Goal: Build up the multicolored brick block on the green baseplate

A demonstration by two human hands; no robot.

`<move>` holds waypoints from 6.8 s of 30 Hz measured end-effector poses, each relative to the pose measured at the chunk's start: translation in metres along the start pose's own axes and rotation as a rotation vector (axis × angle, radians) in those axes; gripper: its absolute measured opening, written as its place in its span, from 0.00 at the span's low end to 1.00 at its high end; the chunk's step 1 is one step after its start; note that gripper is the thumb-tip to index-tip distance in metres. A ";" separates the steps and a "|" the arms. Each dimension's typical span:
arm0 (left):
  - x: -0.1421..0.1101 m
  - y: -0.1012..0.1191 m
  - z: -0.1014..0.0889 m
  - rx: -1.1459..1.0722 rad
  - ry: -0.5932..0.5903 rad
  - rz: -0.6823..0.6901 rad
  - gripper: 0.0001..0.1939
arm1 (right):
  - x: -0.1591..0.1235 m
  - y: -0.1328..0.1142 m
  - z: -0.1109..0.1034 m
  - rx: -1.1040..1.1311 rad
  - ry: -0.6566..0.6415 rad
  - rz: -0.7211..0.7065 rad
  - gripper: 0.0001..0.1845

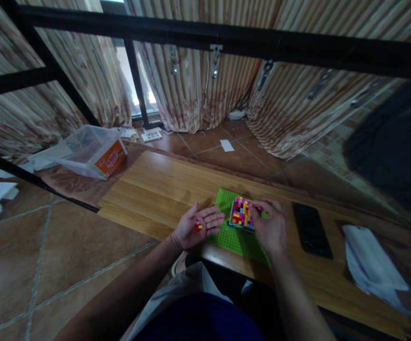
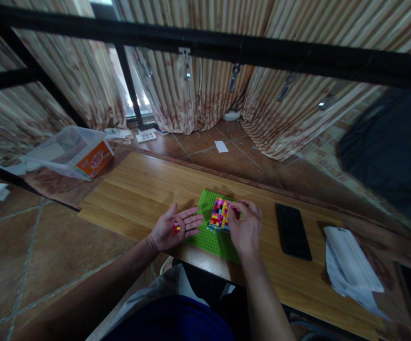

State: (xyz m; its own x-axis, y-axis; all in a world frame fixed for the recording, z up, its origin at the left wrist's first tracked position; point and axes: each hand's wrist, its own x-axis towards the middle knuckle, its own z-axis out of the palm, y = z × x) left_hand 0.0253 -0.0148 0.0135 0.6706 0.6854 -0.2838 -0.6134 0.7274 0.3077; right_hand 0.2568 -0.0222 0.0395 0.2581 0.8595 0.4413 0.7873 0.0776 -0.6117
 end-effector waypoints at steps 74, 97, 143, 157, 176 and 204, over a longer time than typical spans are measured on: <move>-0.001 0.000 0.001 -0.004 0.026 0.012 0.31 | -0.011 -0.009 0.004 0.082 0.058 0.063 0.16; 0.002 -0.002 -0.009 -0.059 -0.078 0.037 0.34 | -0.077 -0.083 0.067 0.073 -0.334 -0.260 0.13; 0.000 0.001 0.003 0.015 -0.001 0.014 0.32 | -0.005 0.000 0.020 0.686 -0.001 0.549 0.13; 0.001 0.000 -0.001 0.025 -0.005 0.010 0.33 | -0.005 0.001 0.019 0.734 0.005 0.611 0.17; 0.003 0.001 -0.005 0.028 -0.010 0.008 0.33 | -0.007 0.001 0.026 0.632 0.072 0.513 0.14; 0.000 0.000 -0.004 -0.058 -0.042 0.007 0.36 | -0.072 -0.080 0.058 0.032 -0.368 -0.274 0.12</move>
State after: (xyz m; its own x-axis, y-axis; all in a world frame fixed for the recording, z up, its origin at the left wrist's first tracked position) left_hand 0.0241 -0.0147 0.0100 0.6827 0.6892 -0.2427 -0.6403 0.7243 0.2557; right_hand 0.1428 -0.0607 0.0181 -0.1776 0.9269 0.3307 0.7797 0.3376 -0.5273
